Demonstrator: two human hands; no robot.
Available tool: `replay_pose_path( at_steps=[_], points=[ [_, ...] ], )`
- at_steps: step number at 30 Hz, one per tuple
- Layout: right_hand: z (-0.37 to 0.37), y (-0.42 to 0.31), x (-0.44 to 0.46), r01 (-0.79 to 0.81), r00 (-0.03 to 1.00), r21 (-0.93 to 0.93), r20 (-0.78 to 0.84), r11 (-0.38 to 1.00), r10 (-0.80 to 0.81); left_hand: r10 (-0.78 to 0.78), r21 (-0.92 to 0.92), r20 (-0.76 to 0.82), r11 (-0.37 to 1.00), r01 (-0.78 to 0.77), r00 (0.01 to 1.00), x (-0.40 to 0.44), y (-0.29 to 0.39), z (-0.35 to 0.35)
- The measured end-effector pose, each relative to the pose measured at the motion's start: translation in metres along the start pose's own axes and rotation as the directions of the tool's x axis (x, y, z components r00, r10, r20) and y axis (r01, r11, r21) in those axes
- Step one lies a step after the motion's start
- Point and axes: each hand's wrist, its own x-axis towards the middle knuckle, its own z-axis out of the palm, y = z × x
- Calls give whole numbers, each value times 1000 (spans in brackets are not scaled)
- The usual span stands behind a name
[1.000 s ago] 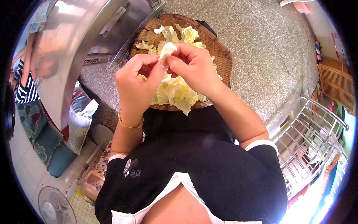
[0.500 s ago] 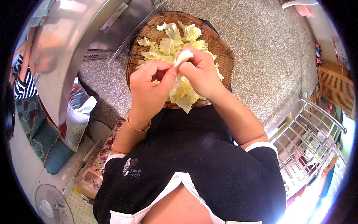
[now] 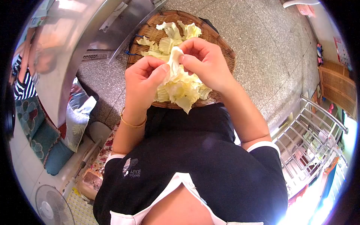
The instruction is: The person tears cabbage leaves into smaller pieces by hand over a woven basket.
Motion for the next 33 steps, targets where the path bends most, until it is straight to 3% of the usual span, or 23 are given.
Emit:
replay_pose_path(
  at_steps=[3, 6, 11, 14, 16, 17, 19, 21, 25, 26, 27, 28, 29, 31, 32, 33],
  points=[
    [10, -2, -4, 86, 993, -43, -73, 995, -89, 71, 123, -23, 990, -67, 997, -3, 4, 1],
    [11, -6, -6, 103, 993, -109, -46, 989, -109, 135, 188, -21, 974, -129, 991, -4, 3, 4],
    [15, -6, -5, 51, 994, -162, -83, 985, -65, 240, 299, -30, 928, -221, 970, -6, 6, 15],
    [16, -3, -5, 47, 995, -227, -77, 973, -66, 285, 439, 85, 849, -293, 955, -4, 3, 6],
    [16, 0, -4, 58, 995, -233, -60, 971, -74, 114, 252, 133, 957, -144, 985, -2, 1, 3],
    [15, 1, -3, 44, 997, -204, -57, 978, -56, 114, 252, 134, 957, -146, 984, -1, 0, 1],
    [13, 4, 0, 29, 998, -174, -53, 984, -39, -54, 71, 196, 997, 41, 979, 3, -3, -4],
    [7, 8, 2, -77, 997, -65, -23, 995, 75, -114, 20, 248, 993, 113, 962, 7, 0, -9],
    [1, 10, 3, -105, 994, -37, 20, 994, 106, -224, -29, 395, 966, 256, 891, 13, 2, -20],
    [-2, 6, 3, 45, 997, -272, 72, 961, -26, -224, -29, 399, 966, 256, 889, 14, 3, -23],
    [-4, 4, 3, 197, 978, -481, 153, 855, -139, -199, 113, 392, 979, 168, 898, 15, 5, -26],
    [-8, 3, 5, 299, 949, -653, 127, 696, -289, -174, 253, 390, 964, 77, 904, 15, 7, -29],
    [-15, 2, 8, 354, 892, -797, 131, 489, -433, -175, 253, 399, 965, 76, 900, 15, 8, -30],
    [-33, -7, 9, 133, 958, -806, -45, 578, -282, 121, 483, 321, 832, -272, 939, 17, 11, -32],
    [-42, -8, 10, 82, 973, -720, -91, 689, -211, 313, 553, 411, 661, -507, 856, 25, 8, -32],
    [-46, -8, 11, 24, 983, -618, -127, 786, -130, 313, 554, 409, 661, -506, 857, 32, 9, -33]
  ],
)
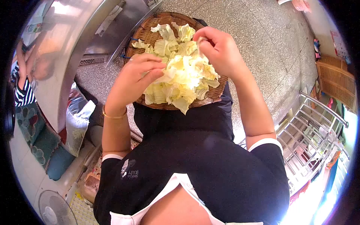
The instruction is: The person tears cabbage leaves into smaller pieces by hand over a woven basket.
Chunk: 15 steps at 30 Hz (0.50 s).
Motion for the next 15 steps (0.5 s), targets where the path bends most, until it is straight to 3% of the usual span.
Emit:
replay_pose_path(
  at_steps=[2, 3, 4, 5, 6, 7, 8, 10, 12, 14, 15],
  points=[
    [2, 1, 2, 1, 1000, -52, 19, 999, 0, -25, 264, 266, 963, -48, 964, 17, -6, -5],
    [4, 3, 2, -1, 999, -104, 36, 995, 4, -21, 264, 265, 963, -52, 964, 26, -14, -3],
    [9, 7, 2, 1, 999, -105, 32, 994, 2, -33, 382, 112, 924, -12, 993, 38, -26, 1],
    [17, 13, 1, 161, 986, -129, 59, 979, -154, -28, 486, -45, 873, 46, 999, 49, -39, 6],
    [21, 16, 1, 317, 948, -147, 90, 937, -306, 53, 583, -113, 812, 23, 992, 60, -53, 12],
    [20, 14, -2, 325, 938, -180, 188, 928, -291, 140, 674, -172, 739, 12, 975, 71, -62, 17],
    [21, 13, -3, 326, 938, -181, 188, 928, -293, 142, 674, -173, 739, 12, 975, 79, -71, 21],
    [25, 11, -4, 371, 921, -156, 191, 916, -340, 71, 839, -32, 544, -12, 997, 92, -81, 27],
    [24, 11, -2, 341, 933, -122, 166, 932, -320, 124, 833, -48, 552, -29, 991, 94, -86, 31],
    [19, 12, 0, 235, 965, -19, 126, 972, -231, -32, 760, -96, 643, 94, 995, 88, -75, 28],
    [20, 13, 1, 229, 967, -17, 122, 973, -226, -33, 759, -89, 645, 89, 996, 82, -65, 25]
  ],
)
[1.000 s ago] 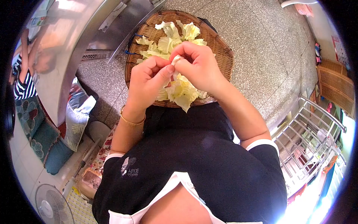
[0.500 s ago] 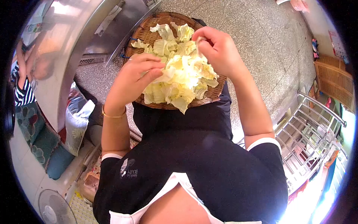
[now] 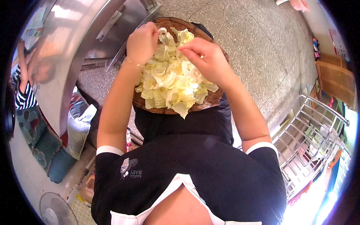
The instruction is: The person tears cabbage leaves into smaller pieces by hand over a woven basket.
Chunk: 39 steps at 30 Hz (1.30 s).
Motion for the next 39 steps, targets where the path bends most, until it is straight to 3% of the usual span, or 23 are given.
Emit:
replay_pose_path(
  at_steps=[1, 2, 3, 5, 6, 11, 13, 15, 16, 20, 23, 25, 27, 32, 34, 39],
  points=[
    [2, 0, 1, -29, 997, 75, -71, 997, 34, -113, -341, 2, 934, 107, 994, -8, 5, -12],
    [5, -1, 2, -50, 988, 150, -138, 987, 71, -220, -637, 44, 745, 197, 974, -16, 10, -24],
    [8, -5, 3, -54, 987, 153, -139, 987, 75, -219, -637, 48, 745, 199, 975, -25, 15, -35],
    [16, -19, 8, -134, 969, 509, -115, 851, 221, -194, -918, 104, 359, 169, 976, -44, 27, -54],
    [20, -24, 9, -115, 973, 598, -94, 793, 212, -202, -915, 106, 363, 175, 974, -52, 33, -63],
    [28, -42, 8, -153, 970, 610, -59, 778, 237, -290, -869, 29, 466, 168, 956, -75, 51, -79],
    [30, -44, 6, -153, 970, 447, -101, 882, 219, -285, -837, -21, 529, 139, 958, -79, 58, -83],
    [30, -46, 4, -127, 972, 380, -135, 916, 191, -229, -701, -194, 713, 29, 954, -83, 60, -80],
    [27, -50, 2, -102, 982, 271, -127, 957, 141, -208, -671, -224, 741, 4, 952, -84, 61, -80],
    [28, -53, -4, 29, 993, -65, -108, 997, -36, -151, -586, -222, 811, -8, 963, -91, 57, -84],
    [32, -50, -5, 127, 982, -146, -119, 981, -145, -102, -544, -209, 839, -29, 973, -96, 55, -85],
    [32, -54, -5, 133, 981, -142, -123, 981, -151, -177, -611, -127, 789, 64, 976, -98, 59, -88],
    [32, -55, -7, 134, 980, -138, -128, 981, -152, -172, -647, -148, 762, 36, 974, -100, 62, -86],
    [39, -48, -8, 49, 982, 79, -184, 996, -34, -237, -772, -197, 636, -1, 951, -101, 74, -71],
    [38, -47, -8, 26, 987, 146, -159, 989, -3, -273, -826, -59, 554, 106, 960, -101, 76, -70],
    [40, -35, -9, -17, 992, 292, -113, 956, 53, -204, -779, -72, 623, 72, 976, -101, 75, -63]
  ],
)
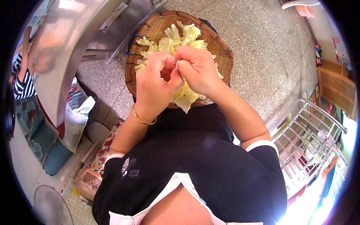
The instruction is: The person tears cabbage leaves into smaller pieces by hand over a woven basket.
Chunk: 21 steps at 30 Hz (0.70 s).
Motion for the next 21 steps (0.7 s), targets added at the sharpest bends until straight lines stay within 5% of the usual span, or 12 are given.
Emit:
replay_pose_path(
  at_steps=[5, 8, 10, 13, 18, 21],
  points=[
    [-1, 3, 0, -31, 999, -1, -8, 1000, 31, -5, 7, 5, 1000, 5, 1000, 2, -2, 4],
    [-8, 7, -2, -16, 1000, 14, 8, 1000, 16, -107, -117, 56, 987, 113, 993, 4, -4, 5],
    [-13, 8, -5, -15, 1000, -36, 17, 999, 15, -204, -387, 179, 885, 260, 962, 7, -8, 4],
    [-14, 5, -7, -24, 1000, -118, 16, 993, 26, -249, -456, 252, 822, 342, 935, 7, -10, 4],
    [-6, 0, -6, -127, 990, -20, -61, 992, 126, -180, -371, 77, 908, 196, 981, 10, -6, 0],
    [-7, -9, -3, -211, 977, 122, 45, 970, 207, -79, -244, -11, 967, 74, 997, 12, -1, -6]
  ],
)
